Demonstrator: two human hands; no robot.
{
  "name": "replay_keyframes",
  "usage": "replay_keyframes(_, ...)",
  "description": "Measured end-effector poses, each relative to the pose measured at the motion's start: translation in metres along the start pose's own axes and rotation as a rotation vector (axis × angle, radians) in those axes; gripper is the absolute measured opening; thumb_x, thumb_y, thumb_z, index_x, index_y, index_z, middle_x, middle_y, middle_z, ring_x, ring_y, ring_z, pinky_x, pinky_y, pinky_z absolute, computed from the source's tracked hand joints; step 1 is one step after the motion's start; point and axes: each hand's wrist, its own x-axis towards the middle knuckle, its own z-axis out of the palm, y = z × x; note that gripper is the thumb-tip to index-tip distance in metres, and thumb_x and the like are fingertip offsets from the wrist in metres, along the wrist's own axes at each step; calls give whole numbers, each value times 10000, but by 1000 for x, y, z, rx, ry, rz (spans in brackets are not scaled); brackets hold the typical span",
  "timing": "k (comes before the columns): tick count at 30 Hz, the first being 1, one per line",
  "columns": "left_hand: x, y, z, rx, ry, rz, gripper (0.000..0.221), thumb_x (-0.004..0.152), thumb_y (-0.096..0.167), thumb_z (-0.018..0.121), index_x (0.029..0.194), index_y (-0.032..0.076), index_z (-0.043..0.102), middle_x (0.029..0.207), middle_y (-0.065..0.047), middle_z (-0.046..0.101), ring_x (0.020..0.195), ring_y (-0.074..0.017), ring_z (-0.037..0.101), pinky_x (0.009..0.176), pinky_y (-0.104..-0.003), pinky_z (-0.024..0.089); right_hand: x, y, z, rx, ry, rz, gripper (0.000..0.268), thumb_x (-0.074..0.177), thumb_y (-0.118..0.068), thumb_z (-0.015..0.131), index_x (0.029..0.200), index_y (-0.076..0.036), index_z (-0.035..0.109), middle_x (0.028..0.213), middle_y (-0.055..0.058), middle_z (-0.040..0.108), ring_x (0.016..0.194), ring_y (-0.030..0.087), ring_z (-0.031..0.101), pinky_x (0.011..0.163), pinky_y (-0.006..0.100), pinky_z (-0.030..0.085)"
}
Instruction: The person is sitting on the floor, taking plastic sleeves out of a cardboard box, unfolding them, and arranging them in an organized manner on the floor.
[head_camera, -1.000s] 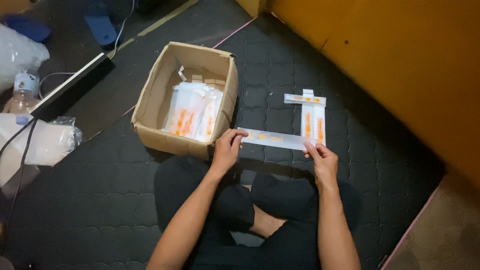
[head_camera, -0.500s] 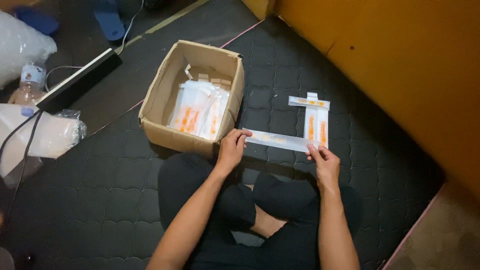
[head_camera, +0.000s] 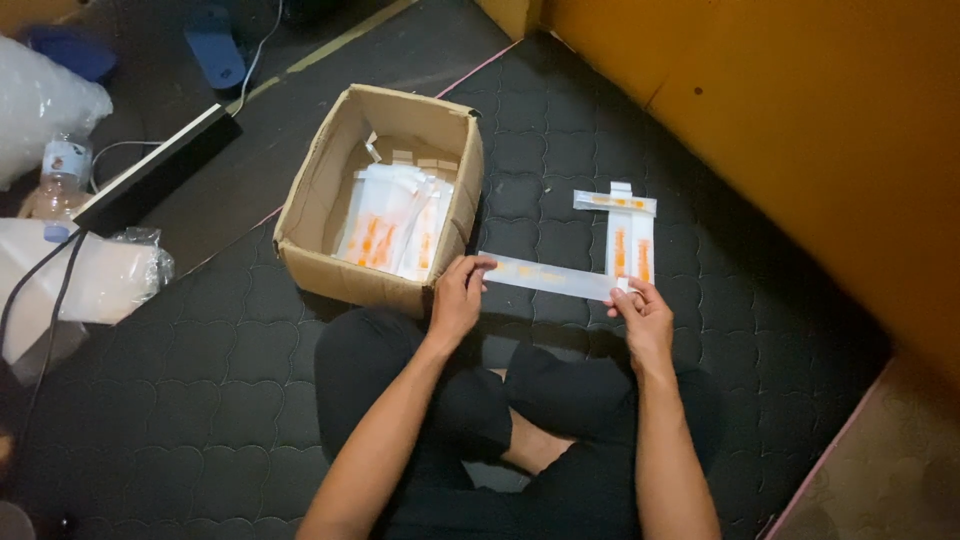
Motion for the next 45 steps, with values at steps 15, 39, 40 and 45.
replay_keyframes(15,1,-9,1,1,-6,-36,238,992,-42,553,1068,43,762,973,-158,700,794,-308,734,665,-370,594,8,15,-3,-113,-59,-88,149,1031,-57,637,1159,-12,697,803,158,666,650,208,689,687,305,551)
replay_keyframes(39,3,-27,9,93,48,3,163,972,232,722,933,74,711,898,-136,626,809,-365,665,685,-426,531,5,13,-9,-217,32,-160,127,936,-120,799,1025,-42,752,1151,113,690,1001,201,669,833,352,572)
replay_keyframes(40,3,-32,11,94,47,5,163,972,232,722,933,74,711,898,-136,626,809,-365,665,685,-426,531,6,16,-9,-216,34,-160,127,936,-120,799,1025,-42,752,1151,113,690,1001,201,669,833,352,572)
replay_keyframes(45,5,-46,17,-185,-31,-192,97,993,129,670,1038,81,740,743,-151,714,589,-180,699,561,-301,542,8,16,-11,-84,-2,57,114,964,-133,749,1047,-61,717,755,125,716,605,175,709,625,237,525)
